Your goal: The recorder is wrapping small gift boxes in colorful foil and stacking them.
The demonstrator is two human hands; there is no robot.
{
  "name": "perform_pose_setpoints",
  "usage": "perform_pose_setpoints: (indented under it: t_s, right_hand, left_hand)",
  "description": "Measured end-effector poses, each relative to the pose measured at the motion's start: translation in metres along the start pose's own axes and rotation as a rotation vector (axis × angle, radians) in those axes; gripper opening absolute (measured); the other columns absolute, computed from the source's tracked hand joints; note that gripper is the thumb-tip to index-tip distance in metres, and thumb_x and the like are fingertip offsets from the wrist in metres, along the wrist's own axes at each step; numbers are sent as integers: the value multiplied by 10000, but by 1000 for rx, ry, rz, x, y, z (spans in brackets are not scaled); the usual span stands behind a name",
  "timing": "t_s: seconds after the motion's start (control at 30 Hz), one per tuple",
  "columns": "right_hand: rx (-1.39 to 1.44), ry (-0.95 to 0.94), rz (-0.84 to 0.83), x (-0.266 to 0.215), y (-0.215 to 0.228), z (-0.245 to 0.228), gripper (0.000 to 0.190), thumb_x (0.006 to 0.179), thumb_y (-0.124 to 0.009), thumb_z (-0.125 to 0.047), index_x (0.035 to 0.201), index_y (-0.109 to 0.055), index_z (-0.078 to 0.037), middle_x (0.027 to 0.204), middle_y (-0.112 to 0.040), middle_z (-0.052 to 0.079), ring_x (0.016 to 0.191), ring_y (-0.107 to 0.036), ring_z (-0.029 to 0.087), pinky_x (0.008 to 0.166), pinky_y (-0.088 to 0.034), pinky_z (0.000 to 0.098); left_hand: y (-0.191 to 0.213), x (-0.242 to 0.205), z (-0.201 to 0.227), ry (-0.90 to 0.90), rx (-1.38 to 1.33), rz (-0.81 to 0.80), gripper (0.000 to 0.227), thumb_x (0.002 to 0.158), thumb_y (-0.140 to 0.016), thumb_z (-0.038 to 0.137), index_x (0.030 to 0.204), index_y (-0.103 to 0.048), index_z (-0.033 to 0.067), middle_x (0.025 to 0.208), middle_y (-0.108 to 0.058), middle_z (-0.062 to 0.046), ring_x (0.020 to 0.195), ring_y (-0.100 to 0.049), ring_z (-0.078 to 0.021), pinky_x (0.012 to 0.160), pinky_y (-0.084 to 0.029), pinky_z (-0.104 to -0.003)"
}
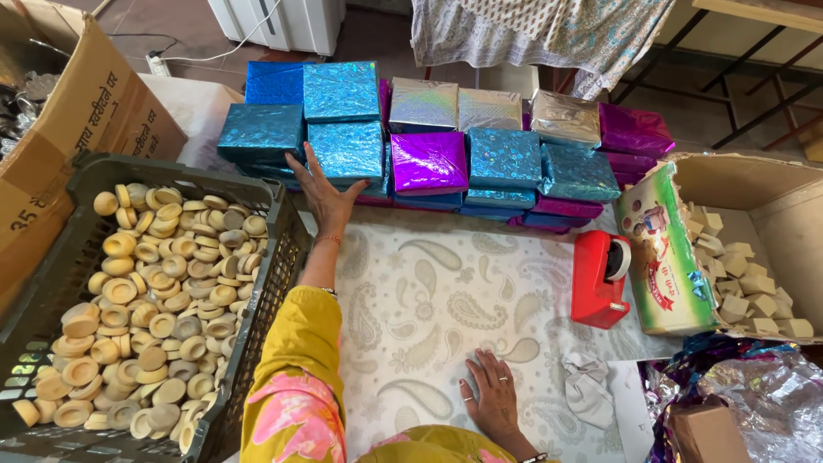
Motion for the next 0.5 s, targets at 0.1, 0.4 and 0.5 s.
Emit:
perform_pose_setpoints:
  t_s: [0.1,0.4,0.5]
  right_hand:
    - [-3,1,1,-1,-1,0,464,868,-678,-287,1285,-585,-106,1463,-496,112,1405,-412,308,1157,-282,513]
    - [-12,17,8,-2,-2,1,466,880,-666,-302,1296,-583,-109,1474,-492,107,1412,-405,304,1165,-276,515]
    - [-7,7,-4,-2,-4,3,468,882,-661,-307,1297,-583,-106,1476,-487,110,1413,-397,307,1163,-272,514]
  left_hand:
    - [0,3,1,-39,-10,4,1449,600,-1044,369,1645,-55,195,1659,75,-305,1552,-93,-497,1242,-290,-519]
    - [-5,-1,-4,-33,97,31,1364,616,-1018,429,1633,-142,184,1662,-58,-305,1539,-180,-481,1238,-304,-513]
    - [-2,-6,-2,-103,107,65,1344,641,-1015,443,1634,-153,164,1651,-66,-315,1531,-196,-494,1241,-300,-522]
Point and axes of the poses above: each hand's wrist, its own x-axis towards the middle knuckle, its own y-axis out of the back of the hand, z = x × y, the point moved 9 cm from there along x, towards the middle knuckle
